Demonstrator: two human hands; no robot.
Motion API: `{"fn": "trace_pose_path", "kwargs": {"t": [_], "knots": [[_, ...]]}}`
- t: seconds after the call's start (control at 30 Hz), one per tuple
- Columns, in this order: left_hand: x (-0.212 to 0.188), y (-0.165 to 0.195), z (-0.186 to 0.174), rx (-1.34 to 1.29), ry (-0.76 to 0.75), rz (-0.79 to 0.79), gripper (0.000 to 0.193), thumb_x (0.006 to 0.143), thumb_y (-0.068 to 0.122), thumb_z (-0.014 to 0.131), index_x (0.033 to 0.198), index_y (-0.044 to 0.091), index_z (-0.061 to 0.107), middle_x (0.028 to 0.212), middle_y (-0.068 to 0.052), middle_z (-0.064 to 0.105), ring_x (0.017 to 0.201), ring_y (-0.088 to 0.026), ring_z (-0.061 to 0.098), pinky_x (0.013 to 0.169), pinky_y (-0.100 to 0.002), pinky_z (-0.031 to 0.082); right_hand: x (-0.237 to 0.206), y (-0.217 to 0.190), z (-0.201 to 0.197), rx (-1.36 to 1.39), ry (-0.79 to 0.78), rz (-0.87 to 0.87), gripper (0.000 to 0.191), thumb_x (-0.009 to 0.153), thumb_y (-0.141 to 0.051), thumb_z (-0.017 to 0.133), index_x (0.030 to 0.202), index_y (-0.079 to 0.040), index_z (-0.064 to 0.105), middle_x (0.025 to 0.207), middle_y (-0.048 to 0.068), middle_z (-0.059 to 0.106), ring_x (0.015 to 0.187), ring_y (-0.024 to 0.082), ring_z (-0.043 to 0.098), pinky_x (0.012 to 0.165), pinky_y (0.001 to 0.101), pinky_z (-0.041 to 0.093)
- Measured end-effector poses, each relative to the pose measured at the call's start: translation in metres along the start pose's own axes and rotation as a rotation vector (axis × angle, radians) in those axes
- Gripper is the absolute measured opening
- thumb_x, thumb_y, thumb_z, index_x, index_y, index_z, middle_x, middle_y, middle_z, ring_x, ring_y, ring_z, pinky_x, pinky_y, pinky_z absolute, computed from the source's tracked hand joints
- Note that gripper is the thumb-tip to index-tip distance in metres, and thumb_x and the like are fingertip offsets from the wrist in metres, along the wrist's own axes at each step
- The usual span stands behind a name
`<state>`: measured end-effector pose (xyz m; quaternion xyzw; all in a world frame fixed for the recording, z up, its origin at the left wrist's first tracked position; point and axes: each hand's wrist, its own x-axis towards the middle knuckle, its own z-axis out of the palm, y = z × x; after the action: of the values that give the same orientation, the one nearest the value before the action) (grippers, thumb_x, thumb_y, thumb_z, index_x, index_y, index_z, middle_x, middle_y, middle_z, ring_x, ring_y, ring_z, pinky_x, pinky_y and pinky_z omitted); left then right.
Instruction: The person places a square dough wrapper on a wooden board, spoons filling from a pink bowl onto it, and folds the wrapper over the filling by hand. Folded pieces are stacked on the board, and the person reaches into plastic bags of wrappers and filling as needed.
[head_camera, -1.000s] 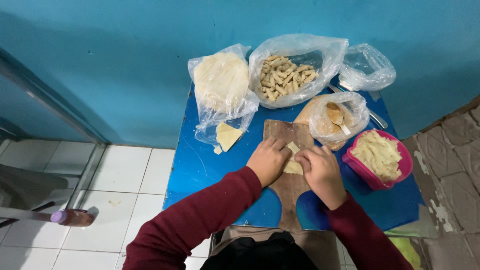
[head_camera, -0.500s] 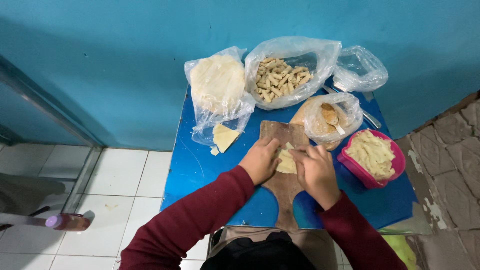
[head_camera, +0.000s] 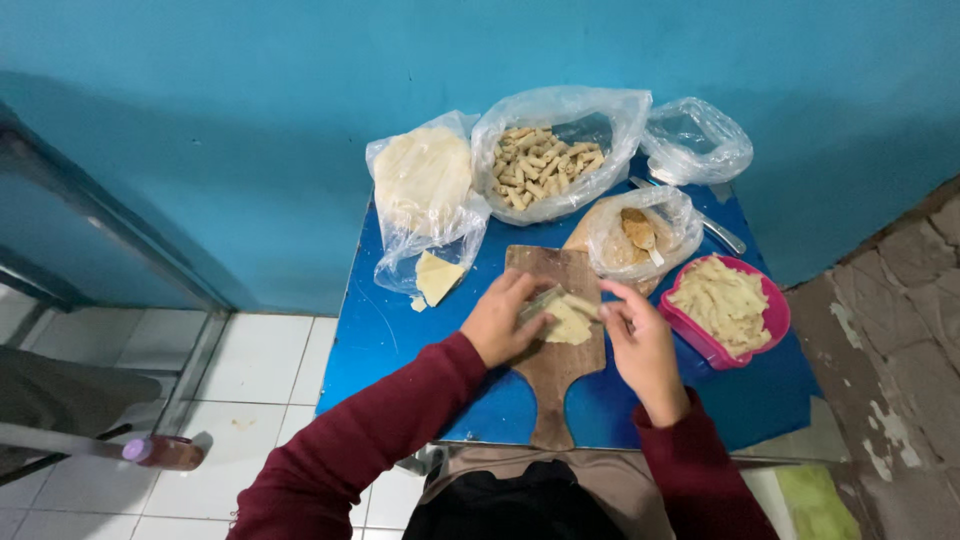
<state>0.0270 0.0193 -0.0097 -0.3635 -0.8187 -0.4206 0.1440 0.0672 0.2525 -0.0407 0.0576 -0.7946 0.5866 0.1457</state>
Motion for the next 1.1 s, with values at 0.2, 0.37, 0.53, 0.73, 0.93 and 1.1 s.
{"fn": "trace_pose_path", "kwargs": {"t": [0.2, 0.37, 0.53, 0.73, 0.93, 1.1], "knots": [[0.007, 0.037, 0.004, -0.17, -0.347, -0.02, 0.028, 0.091, 0.022, 0.074, 0.118, 0.014, 0.072, 0.105, -0.012, 0.075, 0.091, -0.029, 0.075, 0.079, -0.04, 0.059, -0.041, 0.013, -0.008, 0.219, -0.118, 0.082, 0.044, 0.098, -0.007, 0.063, 0.141, -0.003, 0.057, 0.093, 0.002, 0.073, 0.075, 0.002, 0.053, 0.064, 0.0188, 0.042], [0.074, 0.037, -0.01, 0.013, -0.371, 0.054, 0.012, 0.09, 0.02, 0.071, 0.098, 0.014, 0.077, 0.088, -0.013, 0.076, 0.081, -0.031, 0.074, 0.074, -0.042, 0.058, -0.063, 0.013, -0.016, 0.179, -0.035, 0.025, 0.047, 0.098, -0.011, 0.063, 0.144, -0.003, 0.055, 0.105, 0.004, 0.076, 0.079, 0.003, 0.057, 0.07, 0.0182, 0.048], [0.146, 0.034, -0.022, 0.256, 0.064, -0.091, 0.027, 0.095, 0.017, 0.068, 0.118, 0.004, 0.067, 0.112, -0.021, 0.07, 0.094, -0.038, 0.07, 0.084, -0.046, 0.057, -0.071, 0.011, -0.018, 0.158, -0.013, 0.079, 0.046, 0.098, -0.012, 0.065, 0.143, -0.003, 0.058, 0.103, 0.004, 0.075, 0.08, 0.004, 0.059, 0.068, 0.0199, 0.048], [0.135, 0.028, -0.013, 0.492, 0.018, -0.039, 0.045, 0.087, 0.013, 0.07, 0.131, 0.01, 0.064, 0.13, -0.017, 0.063, 0.123, -0.039, 0.056, 0.107, -0.047, 0.045, -0.071, -0.002, -0.027, 0.041, 0.024, 0.048, 0.043, 0.095, -0.014, 0.068, 0.137, -0.004, 0.063, 0.097, 0.002, 0.075, 0.073, 0.004, 0.052, 0.06, 0.022, 0.043], [0.093, 0.021, 0.003, 0.509, -0.042, 0.039, 0.044, 0.081, 0.019, 0.074, 0.123, 0.008, 0.067, 0.128, -0.016, 0.062, 0.122, -0.037, 0.054, 0.101, -0.045, 0.048, -0.041, -0.029, -0.081, -0.416, 0.142, -0.125, 0.03, 0.093, -0.016, 0.072, 0.122, -0.008, 0.071, 0.086, 0.001, 0.072, 0.068, 0.012, 0.058, 0.06, 0.0286, 0.047], [0.046, 0.019, 0.018, 0.508, -0.154, -0.035, 0.027, 0.092, 0.023, 0.07, 0.116, 0.01, 0.069, 0.114, -0.01, 0.066, 0.11, -0.033, 0.06, 0.088, -0.047, 0.051, 0.006, -0.032, -0.101, -0.786, 0.191, -0.407, 0.029, 0.089, -0.02, 0.078, 0.113, -0.007, 0.071, 0.085, 0.007, 0.069, 0.086, 0.029, 0.064, 0.082, 0.0437, 0.05]]}}
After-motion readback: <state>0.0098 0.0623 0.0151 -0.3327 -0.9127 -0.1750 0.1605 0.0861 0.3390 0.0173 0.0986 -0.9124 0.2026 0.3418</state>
